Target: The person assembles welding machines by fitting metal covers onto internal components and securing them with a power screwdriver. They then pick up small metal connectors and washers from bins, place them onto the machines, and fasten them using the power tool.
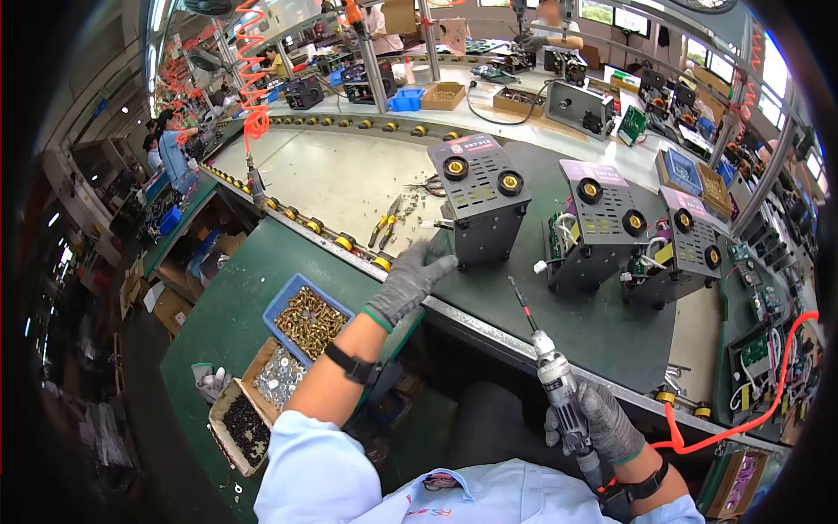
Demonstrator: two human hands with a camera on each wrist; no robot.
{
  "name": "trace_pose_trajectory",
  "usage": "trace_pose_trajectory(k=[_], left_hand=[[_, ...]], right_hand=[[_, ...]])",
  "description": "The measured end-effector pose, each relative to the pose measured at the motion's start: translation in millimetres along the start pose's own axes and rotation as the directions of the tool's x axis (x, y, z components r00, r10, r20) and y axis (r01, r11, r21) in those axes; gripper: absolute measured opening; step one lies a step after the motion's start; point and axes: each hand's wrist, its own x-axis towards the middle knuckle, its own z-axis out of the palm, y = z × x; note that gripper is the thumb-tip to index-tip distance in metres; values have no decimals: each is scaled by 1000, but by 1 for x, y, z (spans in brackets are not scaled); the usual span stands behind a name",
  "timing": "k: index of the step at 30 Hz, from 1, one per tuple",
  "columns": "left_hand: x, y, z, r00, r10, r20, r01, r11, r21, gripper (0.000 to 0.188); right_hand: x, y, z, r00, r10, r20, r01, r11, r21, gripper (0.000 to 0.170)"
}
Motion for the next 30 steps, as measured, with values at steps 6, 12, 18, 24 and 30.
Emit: trace_pose_trajectory(k=[6, 12, 18, 24, 30], left_hand=[[-25, 6, 8, 807, -367, 463, 575, 307, -758, 24], [-20, 23, 25, 842, -225, 490, 535, 458, -710, 23], [-15, 31, 29, 841, -136, 524, 501, 562, -658, 24], [-23, 42, 31, 847, -113, 520, 509, 456, -730, 27], [-27, 42, 34, 892, -55, 449, 404, 543, -736, 23]], right_hand=[[21, -1, 4, 996, -37, 76, 43, 996, -83, 80], [23, 2, -4, 997, -11, 81, 18, 996, -90, 81], [20, 8, -12, 996, -10, 86, 18, 996, -93, 83], [35, 26, -26, 995, -102, 1, 97, 944, -317, 64], [34, 18, -12, 1000, -7, 22, 10, 990, -139, 78]])
